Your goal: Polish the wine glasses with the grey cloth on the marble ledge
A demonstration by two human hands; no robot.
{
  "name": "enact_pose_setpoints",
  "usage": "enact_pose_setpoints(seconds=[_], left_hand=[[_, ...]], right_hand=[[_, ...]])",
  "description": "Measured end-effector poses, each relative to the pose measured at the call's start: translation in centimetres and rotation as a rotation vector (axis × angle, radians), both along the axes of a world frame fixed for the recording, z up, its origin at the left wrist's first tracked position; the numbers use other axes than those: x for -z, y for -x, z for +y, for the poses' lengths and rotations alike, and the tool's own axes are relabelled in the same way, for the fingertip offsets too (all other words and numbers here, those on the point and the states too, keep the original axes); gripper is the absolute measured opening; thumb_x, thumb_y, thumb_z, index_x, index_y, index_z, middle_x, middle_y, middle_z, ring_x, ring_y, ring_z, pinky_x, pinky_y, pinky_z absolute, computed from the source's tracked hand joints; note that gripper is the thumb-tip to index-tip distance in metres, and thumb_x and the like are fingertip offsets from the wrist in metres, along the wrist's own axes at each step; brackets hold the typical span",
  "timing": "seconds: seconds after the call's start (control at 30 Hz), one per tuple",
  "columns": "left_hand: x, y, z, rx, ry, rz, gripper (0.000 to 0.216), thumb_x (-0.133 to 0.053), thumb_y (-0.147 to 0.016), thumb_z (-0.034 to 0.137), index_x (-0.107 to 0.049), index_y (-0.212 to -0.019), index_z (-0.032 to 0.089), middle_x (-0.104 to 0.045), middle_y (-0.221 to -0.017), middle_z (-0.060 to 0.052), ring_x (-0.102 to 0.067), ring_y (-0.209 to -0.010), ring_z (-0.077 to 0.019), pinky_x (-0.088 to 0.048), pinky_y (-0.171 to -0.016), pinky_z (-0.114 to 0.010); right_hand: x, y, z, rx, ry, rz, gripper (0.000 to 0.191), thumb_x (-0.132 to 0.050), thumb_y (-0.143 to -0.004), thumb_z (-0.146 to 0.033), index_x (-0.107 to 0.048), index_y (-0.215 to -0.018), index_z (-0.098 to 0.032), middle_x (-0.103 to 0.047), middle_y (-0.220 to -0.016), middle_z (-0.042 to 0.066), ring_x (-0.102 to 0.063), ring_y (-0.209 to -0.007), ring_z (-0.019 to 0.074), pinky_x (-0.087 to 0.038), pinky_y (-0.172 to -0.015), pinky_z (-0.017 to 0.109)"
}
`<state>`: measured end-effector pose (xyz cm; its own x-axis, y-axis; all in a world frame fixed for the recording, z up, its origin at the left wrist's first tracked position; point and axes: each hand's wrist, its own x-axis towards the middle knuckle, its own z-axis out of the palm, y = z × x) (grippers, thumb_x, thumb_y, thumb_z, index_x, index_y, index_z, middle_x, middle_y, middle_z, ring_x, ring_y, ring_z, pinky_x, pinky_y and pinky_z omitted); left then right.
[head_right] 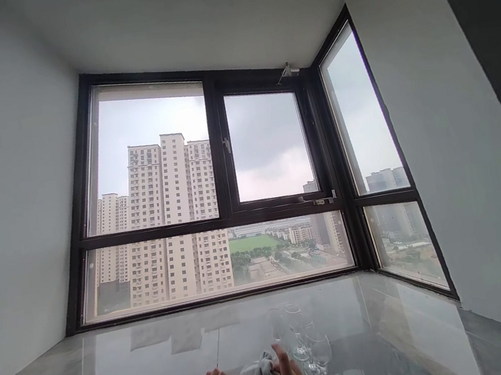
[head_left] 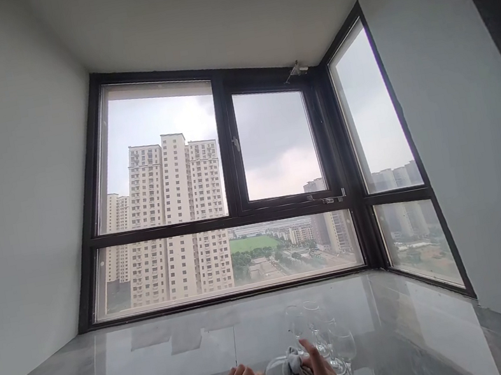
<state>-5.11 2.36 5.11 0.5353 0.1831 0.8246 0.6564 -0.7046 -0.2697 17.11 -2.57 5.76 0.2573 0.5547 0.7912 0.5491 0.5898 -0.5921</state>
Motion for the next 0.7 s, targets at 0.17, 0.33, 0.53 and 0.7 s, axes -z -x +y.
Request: enact_pose_setpoints(seconds=[0.17, 0.33, 0.53, 0.7], left_hand=[[0.3, -0.2, 0.4, 0.041, -0.035, 0.011, 0.017, -0.051, -0.092, 0.015, -0.06, -0.103, 0.024, -0.066, -0.078, -0.004, -0.063, -0.072, -0.0222, -0.054, -0.068, -0.035], [0.5, -0.6, 0.7, 0.081, -0.131, -0.04, 0.013, -0.047, -0.098, 0.024, -0.059, -0.101, 0.024, -0.065, -0.075, -0.003, -0.062, -0.069, -0.021, -0.054, -0.067, -0.032], [0.9, -0.9, 1.2, 0.115, -0.083, -0.112, 0.016, -0.045, -0.094, 0.015, -0.058, -0.092, 0.024, -0.064, -0.073, -0.002, -0.058, -0.064, -0.0193, -0.052, -0.06, -0.03], [1.2, 1.1, 1.9, 0.043, 0.176, -0.383, 0.027, -0.047, -0.097, 0.028, -0.062, -0.075, 0.022, -0.064, -0.076, -0.006, -0.06, -0.072, -0.0215, -0.052, -0.069, -0.033]], right_hand=[[-1.2, -0.3, 0.0, -0.028, 0.157, -0.132, 0.076, -0.051, -0.061, -0.011, -0.055, -0.135, -0.02, -0.074, -0.078, 0.005, -0.071, -0.073, 0.0239, -0.054, -0.069, 0.029], [-3.1, -0.8, 0.1, -0.194, 0.253, -0.097, 0.081, -0.054, -0.054, -0.011, -0.055, -0.135, -0.019, -0.066, -0.059, -0.006, -0.061, -0.057, 0.0174, -0.047, -0.064, 0.025], [-4.0, 0.5, -0.4, -0.381, 0.332, 0.104, 0.067, -0.061, -0.052, -0.017, -0.062, -0.119, -0.02, -0.066, -0.059, -0.006, -0.058, -0.056, 0.0159, -0.042, -0.056, 0.024], [-2.9, 2.7, -0.5, -0.473, 0.252, 0.505, 0.068, -0.07, -0.059, -0.034, -0.051, -0.122, -0.019, -0.069, -0.069, -0.001, -0.064, -0.06, 0.0199, -0.048, -0.055, 0.027]])
